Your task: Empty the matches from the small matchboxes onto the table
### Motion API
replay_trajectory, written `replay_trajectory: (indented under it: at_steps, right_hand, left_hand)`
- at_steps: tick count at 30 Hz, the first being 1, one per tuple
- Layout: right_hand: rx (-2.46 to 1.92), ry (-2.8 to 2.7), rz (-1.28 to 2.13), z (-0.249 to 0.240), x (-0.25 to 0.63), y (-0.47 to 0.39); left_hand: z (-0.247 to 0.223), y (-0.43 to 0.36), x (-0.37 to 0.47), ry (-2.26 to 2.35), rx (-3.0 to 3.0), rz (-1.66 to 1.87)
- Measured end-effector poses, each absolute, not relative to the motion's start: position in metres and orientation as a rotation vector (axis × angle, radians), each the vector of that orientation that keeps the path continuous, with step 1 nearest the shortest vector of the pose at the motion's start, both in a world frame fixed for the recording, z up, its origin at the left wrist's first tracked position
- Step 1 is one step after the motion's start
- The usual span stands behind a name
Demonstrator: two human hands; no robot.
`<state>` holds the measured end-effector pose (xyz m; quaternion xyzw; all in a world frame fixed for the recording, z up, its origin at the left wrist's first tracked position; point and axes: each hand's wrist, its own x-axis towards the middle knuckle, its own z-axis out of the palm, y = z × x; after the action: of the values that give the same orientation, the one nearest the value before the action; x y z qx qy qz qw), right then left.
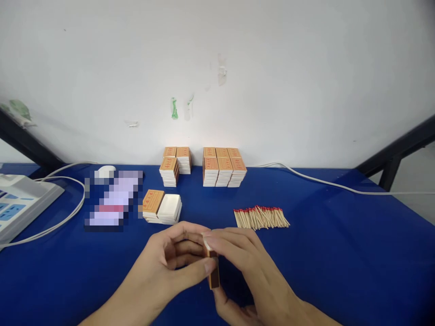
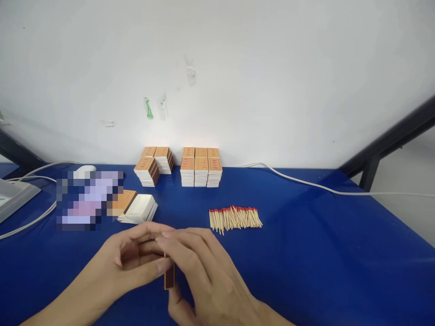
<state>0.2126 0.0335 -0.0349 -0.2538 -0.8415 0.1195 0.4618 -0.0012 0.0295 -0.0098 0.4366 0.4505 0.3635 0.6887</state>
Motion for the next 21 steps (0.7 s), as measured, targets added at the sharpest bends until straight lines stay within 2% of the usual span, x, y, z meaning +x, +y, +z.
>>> replay_trajectory:
  at_steps: [7,15,21]
  right_hand:
    - [-0.809,-1.989,0.598,-0.023,0.225,0.035]
    - [-0.971,-1.674,1.32,-0.016,0.231,0.043]
    - [-1.054,-1.534,1.457,-0.021,0.229,0.053]
  left_hand:
    - [-0.002,0.029,-0.01,0.871,0.77,0.778]
    - [0.0,0.028,-0.007,0.64,0.642,0.772]
    - [0.002,0.024,-0.004,0.689,0.56,0.706]
